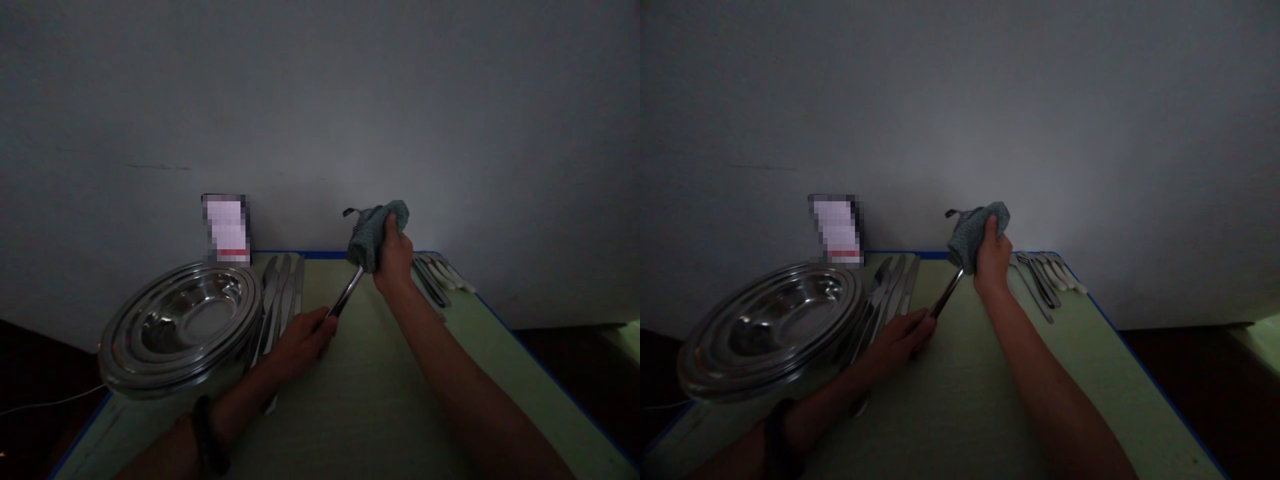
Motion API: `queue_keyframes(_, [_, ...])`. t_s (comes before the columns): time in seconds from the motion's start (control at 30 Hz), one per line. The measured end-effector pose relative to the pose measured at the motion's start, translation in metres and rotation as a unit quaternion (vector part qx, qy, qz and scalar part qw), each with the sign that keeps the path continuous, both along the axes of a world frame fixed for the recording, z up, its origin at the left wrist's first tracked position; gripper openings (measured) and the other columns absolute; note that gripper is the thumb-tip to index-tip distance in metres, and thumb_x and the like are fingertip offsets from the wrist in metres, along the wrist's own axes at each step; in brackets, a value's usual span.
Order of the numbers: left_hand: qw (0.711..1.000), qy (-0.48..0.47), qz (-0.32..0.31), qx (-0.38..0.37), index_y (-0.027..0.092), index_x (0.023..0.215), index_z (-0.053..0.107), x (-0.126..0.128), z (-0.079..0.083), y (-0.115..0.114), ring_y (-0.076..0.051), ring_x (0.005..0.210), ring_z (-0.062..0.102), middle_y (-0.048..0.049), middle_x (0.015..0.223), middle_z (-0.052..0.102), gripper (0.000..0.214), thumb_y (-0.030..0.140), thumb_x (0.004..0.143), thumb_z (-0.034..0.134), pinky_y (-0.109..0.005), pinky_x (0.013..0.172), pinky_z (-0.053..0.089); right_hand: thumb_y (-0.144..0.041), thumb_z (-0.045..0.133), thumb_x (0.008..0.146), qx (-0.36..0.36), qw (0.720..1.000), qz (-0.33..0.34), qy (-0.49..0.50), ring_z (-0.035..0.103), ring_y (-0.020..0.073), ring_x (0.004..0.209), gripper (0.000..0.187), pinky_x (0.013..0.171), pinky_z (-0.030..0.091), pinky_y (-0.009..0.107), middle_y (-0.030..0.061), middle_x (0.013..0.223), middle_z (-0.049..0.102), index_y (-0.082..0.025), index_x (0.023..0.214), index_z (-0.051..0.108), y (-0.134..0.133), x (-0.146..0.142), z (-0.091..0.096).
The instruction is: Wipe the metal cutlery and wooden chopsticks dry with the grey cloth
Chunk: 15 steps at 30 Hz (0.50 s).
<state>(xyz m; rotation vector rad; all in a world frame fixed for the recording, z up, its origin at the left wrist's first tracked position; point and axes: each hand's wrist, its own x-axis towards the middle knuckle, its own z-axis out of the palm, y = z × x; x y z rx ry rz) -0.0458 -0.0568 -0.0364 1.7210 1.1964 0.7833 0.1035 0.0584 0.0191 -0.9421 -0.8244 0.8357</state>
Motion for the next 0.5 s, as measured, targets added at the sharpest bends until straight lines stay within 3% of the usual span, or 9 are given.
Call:
queue_keyframes(0.13, [1.0, 0.014, -0.023, 0.013, 0.018, 0.069, 0.051, -0.001, -0.002, -0.001, -0.009, 0.05, 0.044, 0.0059, 0.052, 0.044, 0.036, 0.045, 0.089, 0.038, -0.021, 0.05, 0.033, -0.061, 0.048, 0.073, 0.049, 0.995, 0.016, 0.09, 0.063, 0.0172, 0.076, 0.045, 0.071, 0.05, 0.036, 0.0039, 0.084, 0.064, -0.019, 0.083, 0.059, 0.01, 0.02, 0.011])
queue_keyframes(0.3, [0.994, -0.085, -0.046, -0.057, 0.015, 0.078, 0.058, -0.002, -0.003, 0.0, -0.01, 0.052, 0.046, 0.0034, 0.057, 0.048, 0.041, 0.047, 0.09, 0.033, -0.021, 0.05, 0.033, -0.064, 0.034, 0.078, 0.054, 0.997, 0.037, 0.031, 0.063, 0.0203, 0.076, 0.048, 0.064, 0.05, 0.039, 0.004, 0.073, 0.062, -0.023, 0.08, 0.058, 0.014, 0.028, 0.011])
queue_keyframes(0.4, [0.985, -0.143, -0.044, -0.088, 0.015, 0.074, 0.054, -0.002, -0.003, 0.001, -0.01, 0.054, 0.047, 0.0017, 0.061, 0.049, 0.042, 0.047, 0.09, 0.032, -0.021, 0.05, 0.034, -0.066, 0.028, 0.079, 0.059, 0.997, 0.037, 0.034, 0.061, 0.0188, 0.064, 0.051, 0.056, 0.048, 0.037, 0.0025, 0.062, 0.056, -0.023, 0.073, 0.056, 0.011, 0.028, 0.012])
queue_keyframes(0.5, [0.985, -0.147, -0.059, -0.062, 0.017, 0.068, 0.047, -0.003, -0.005, 0.001, -0.009, 0.053, 0.043, 0.0031, 0.06, 0.046, 0.038, 0.046, 0.089, 0.037, -0.021, 0.051, 0.033, -0.066, 0.025, 0.079, 0.067, 0.995, 0.051, 0.051, 0.049, 0.0134, 0.045, 0.051, 0.045, 0.04, 0.032, -0.0018, 0.05, 0.043, -0.024, 0.063, 0.049, 0.006, 0.025, 0.017])
